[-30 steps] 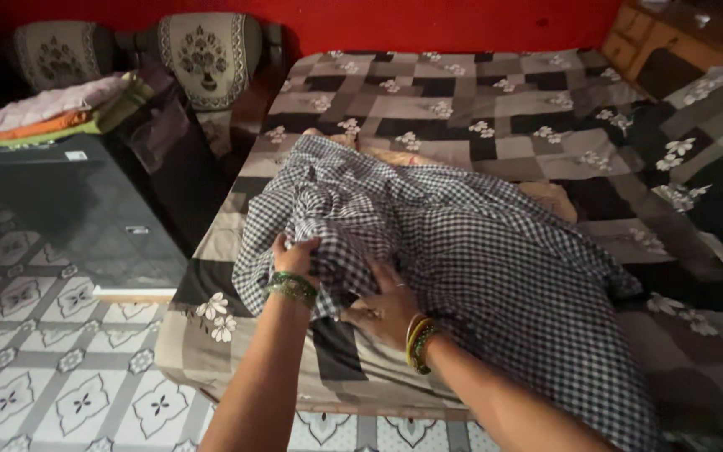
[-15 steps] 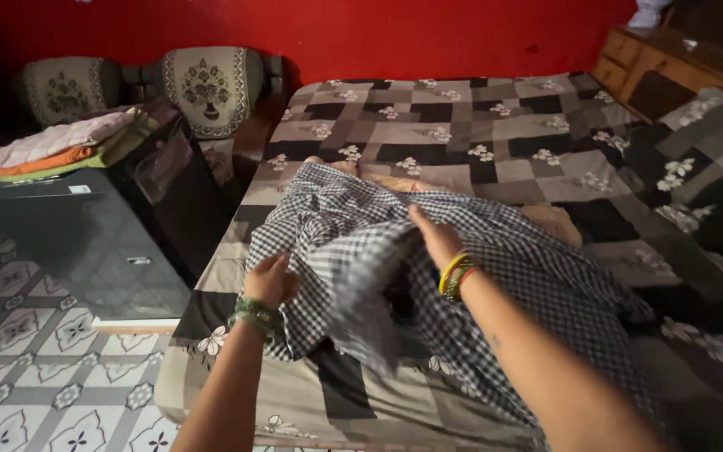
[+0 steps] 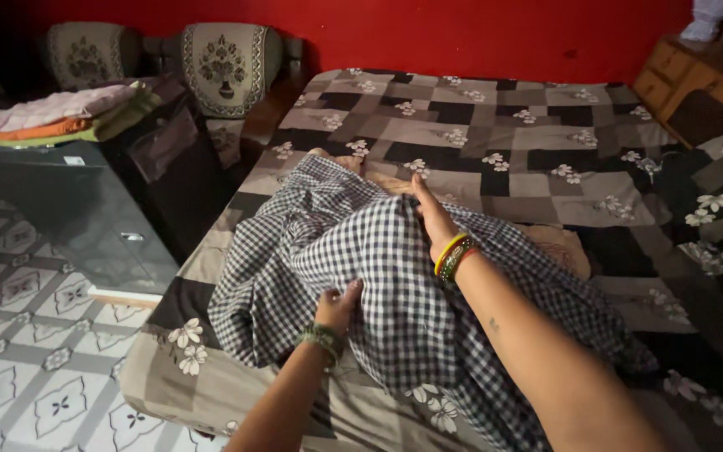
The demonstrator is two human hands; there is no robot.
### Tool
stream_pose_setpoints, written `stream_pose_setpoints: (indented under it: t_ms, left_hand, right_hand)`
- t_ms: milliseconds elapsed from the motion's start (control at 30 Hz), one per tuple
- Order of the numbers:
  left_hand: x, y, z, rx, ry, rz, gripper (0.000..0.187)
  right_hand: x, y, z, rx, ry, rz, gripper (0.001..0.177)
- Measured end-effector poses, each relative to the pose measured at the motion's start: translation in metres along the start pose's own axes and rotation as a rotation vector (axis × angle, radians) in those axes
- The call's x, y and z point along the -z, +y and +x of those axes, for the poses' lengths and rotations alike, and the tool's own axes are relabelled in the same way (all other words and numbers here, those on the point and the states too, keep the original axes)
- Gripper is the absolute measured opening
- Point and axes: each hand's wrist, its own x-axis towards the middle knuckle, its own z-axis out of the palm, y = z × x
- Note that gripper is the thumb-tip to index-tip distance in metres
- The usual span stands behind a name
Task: The person folds a large checkered cloth on a bed and then on the floor. They smooth out the fabric and fold it into a smaller rectangular shape.
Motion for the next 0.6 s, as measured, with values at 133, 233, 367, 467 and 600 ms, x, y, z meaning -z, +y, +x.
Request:
stream_pose_setpoints:
  t_ms: [133,233,367,467,600]
  left_hand:
    - [0.003,0.040,0.016,-0.158,0.137,0.161,0.036]
    - [0.024,0.071,0.044,-0.526,0.261,-0.005,0.035]
    - [0.071,0.119,0.090,-0.305,0.209,-0.108,0.034]
    - [0.087,0.147,0.112,-0.423,0.095,0.018,0.032]
    - [0.076,0.156,0.124,-0.556,-0.257,0.232,0.029]
  right_hand:
    - [0.003,-0.009,0.007,0.010,-0.068,0.067,0.102]
    - [0.014,-0.003,0.020,0.069,-0.182,0.066,0.102]
    - [0.022,0.011,0.031,0.177,-0.115,-0.109,0.093]
    - [0.011,0.011,0.020,0.645,-0.006,-0.447,0.068]
    - [-0.019,-0.009,-0.014,1.224,-0.057,-0.895,0.060]
